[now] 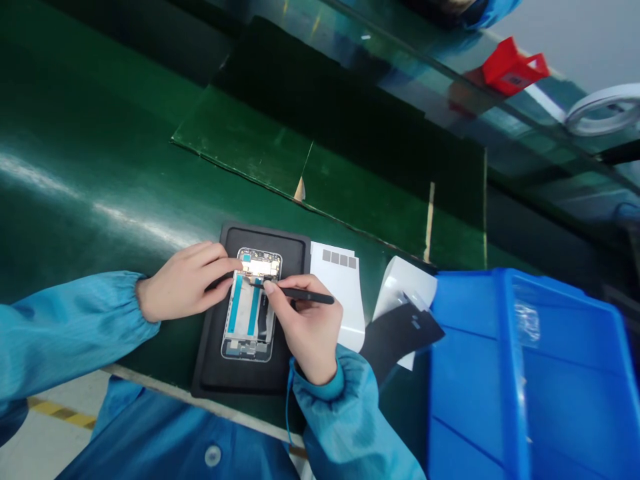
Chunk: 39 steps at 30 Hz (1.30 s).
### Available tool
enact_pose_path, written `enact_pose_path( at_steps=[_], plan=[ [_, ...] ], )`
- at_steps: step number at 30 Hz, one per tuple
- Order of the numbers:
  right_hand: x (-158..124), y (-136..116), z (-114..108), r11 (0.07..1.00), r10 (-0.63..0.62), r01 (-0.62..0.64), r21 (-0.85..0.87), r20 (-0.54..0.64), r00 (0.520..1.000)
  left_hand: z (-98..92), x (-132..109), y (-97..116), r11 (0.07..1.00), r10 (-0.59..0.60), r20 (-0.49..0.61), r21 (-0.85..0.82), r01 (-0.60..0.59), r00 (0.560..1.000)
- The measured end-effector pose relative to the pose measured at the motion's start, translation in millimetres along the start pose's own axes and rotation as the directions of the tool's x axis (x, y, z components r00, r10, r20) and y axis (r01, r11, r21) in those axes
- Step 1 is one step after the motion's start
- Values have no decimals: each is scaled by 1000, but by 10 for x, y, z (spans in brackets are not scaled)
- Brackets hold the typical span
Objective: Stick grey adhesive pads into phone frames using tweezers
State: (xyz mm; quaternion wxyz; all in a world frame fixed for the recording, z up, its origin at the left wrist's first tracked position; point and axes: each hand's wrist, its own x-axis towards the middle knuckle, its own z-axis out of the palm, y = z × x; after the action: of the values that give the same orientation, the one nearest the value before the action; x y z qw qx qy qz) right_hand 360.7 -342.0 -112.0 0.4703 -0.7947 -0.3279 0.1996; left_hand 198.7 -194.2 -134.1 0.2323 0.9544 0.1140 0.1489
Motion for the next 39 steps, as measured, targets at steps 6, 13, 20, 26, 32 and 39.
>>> enact_pose_path(
  at_steps=[6,13,20,26,32,39],
  plan=[
    [4,6,4,1000,-7,7,-4,-1,1000,4,-4,-3,1000,10,-5,9,-10,1000],
    [1,6,2,1000,0,0,-6,4,1000,1,1,3,1000,6,1,16,-6,1000],
    [6,-15,-2,1000,-22,22,-22,8,1000,6,-9,0,1000,6,-3,10,-6,1000],
    [2,-13,-5,999,-33,33,-23,14,999,-8,2,8,1000,13,-11,2,-12,1000],
    [-2,11,-11,999,-35,36,-29,20,999,0,-10,4,1000,13,-3,6,-13,1000],
    [0,1,-10,999,-42,42,-23,18,999,-3,-5,5,1000,16,-12,5,-16,1000]
  ],
)
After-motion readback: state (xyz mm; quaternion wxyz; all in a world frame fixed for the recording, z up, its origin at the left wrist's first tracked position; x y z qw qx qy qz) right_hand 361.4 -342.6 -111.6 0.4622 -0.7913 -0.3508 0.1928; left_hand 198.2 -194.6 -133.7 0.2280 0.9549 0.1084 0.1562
